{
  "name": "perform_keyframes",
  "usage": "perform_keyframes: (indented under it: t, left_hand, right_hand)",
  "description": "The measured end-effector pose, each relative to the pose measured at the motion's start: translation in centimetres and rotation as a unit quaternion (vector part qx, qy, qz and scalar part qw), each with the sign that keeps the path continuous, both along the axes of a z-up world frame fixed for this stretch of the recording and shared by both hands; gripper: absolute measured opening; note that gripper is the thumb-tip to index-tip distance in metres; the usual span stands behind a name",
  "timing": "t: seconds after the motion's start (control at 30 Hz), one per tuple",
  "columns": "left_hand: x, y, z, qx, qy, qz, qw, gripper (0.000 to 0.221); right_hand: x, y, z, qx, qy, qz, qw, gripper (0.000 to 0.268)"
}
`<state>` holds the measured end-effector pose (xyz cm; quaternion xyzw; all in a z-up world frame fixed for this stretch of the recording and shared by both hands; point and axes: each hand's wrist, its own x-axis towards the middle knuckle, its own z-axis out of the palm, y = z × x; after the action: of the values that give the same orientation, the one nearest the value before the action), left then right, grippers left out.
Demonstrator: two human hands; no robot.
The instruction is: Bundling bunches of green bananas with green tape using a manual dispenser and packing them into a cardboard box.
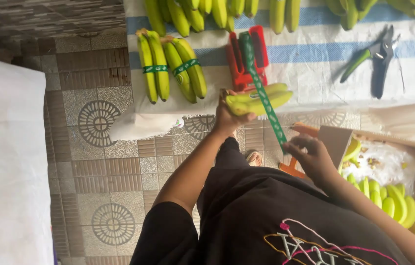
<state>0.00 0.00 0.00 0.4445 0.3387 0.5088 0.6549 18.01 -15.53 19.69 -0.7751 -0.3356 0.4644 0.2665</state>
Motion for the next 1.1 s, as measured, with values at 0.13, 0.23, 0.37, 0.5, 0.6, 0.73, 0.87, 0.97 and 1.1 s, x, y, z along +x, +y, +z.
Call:
perform_keyframes:
  t: [0.13,0.23,0.37,0.5,0.6,0.73,0.87,0.97,1.1]
  left_hand:
    - [0.4,-0.3,1.0,0.002,0.025,-0.003,1.0,0.093]
    - [0.4,-1.0,0.5,0.002,0.06,0.021,0.998,0.088]
    - [1.6,-3.2,2.1,-0.01,0.048,0.026,0.998,0.086]
    - [2.2,-4.6,4.6,-0.043,0.032,0.012,0.999,0.083]
    - [2.3,-5.6,5.5,-0.121,0.048,0.004,0.992,0.081]
    - [2.4,-5.5,5.7,-0.2,0.139,-0.018,0.97,0.096]
    - [1.7,-5.3,9.6,-0.27,0.103,-0.058,0.956,0.091]
    - [0.9,-5.2,9.5,-0.28,0.115,-0.079,0.95,0.09]
    - [0.4,-5.1,10.0,-0.285,0.128,-0.105,0.944,0.089]
  right_hand:
    - [1.4,-6.3,-0.4,0.005,0.063,0.005,0.998,0.025]
    - [2.5,-9.5,-2.2,-0.033,0.075,0.02,0.996,0.027]
    - [2.3,-9.7,-1.8,-0.062,0.084,0.002,0.995,0.026]
    - [2.1,-9.6,-4.7,-0.089,0.062,0.018,0.994,0.026]
    - [2.0,-7.8,-12.1,-0.101,-0.007,0.023,0.995,0.032]
    - [0.9,-0.8,-15.9,-0.049,-0.055,0.043,0.996,0.029]
    - [0.3,4.6,-22.4,0.003,-0.094,0.034,0.995,0.024]
    - [-0.3,6.2,-23.5,0.03,-0.063,0.007,0.998,0.024]
    - [-0.7,7.3,-20.0,0.084,0.067,-0.013,0.994,0.03]
